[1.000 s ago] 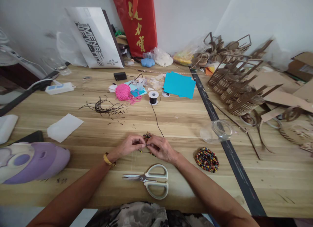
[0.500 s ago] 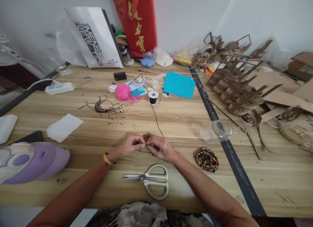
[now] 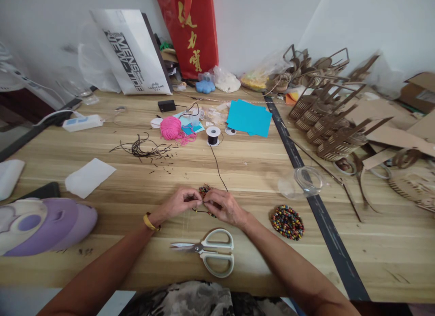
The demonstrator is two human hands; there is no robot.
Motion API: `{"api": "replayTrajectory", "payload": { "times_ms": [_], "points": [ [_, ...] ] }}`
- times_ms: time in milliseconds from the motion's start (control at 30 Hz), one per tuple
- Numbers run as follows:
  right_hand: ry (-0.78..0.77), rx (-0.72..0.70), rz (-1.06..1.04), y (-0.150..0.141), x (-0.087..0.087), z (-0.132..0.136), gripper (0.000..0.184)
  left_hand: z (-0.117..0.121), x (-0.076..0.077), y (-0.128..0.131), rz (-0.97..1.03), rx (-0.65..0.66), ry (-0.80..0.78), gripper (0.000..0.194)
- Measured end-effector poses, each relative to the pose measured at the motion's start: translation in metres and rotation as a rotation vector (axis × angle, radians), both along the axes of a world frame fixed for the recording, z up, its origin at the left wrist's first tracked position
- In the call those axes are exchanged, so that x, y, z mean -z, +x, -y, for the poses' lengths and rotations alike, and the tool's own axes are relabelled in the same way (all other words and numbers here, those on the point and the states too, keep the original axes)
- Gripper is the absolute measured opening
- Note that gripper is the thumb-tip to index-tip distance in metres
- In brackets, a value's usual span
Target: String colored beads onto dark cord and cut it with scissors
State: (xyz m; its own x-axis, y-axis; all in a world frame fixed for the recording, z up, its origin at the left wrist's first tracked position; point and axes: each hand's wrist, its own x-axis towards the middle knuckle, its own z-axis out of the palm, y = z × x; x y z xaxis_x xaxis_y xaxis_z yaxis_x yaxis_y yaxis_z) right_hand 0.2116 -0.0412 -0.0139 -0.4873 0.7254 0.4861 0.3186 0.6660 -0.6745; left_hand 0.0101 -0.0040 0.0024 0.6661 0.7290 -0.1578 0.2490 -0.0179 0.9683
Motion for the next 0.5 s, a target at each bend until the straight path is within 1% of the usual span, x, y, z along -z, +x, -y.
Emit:
{"api": "replayTrajectory", "payload": {
  "times_ms": [267,500],
  "points": [
    [0.005,-0.015,-0.015,-0.0007,-0.0026,-0.0001,0.006,0.0006,-0.0017,-0.0001,-0.004,0.005,0.008,0.017],
    [0.009,-0.013,-0.021,-0.0007,-0.0012,-0.0008,0.005,0.0002,0.0000,0.0001,0.004,0.006,-0.006,0.017]
  ]
}}
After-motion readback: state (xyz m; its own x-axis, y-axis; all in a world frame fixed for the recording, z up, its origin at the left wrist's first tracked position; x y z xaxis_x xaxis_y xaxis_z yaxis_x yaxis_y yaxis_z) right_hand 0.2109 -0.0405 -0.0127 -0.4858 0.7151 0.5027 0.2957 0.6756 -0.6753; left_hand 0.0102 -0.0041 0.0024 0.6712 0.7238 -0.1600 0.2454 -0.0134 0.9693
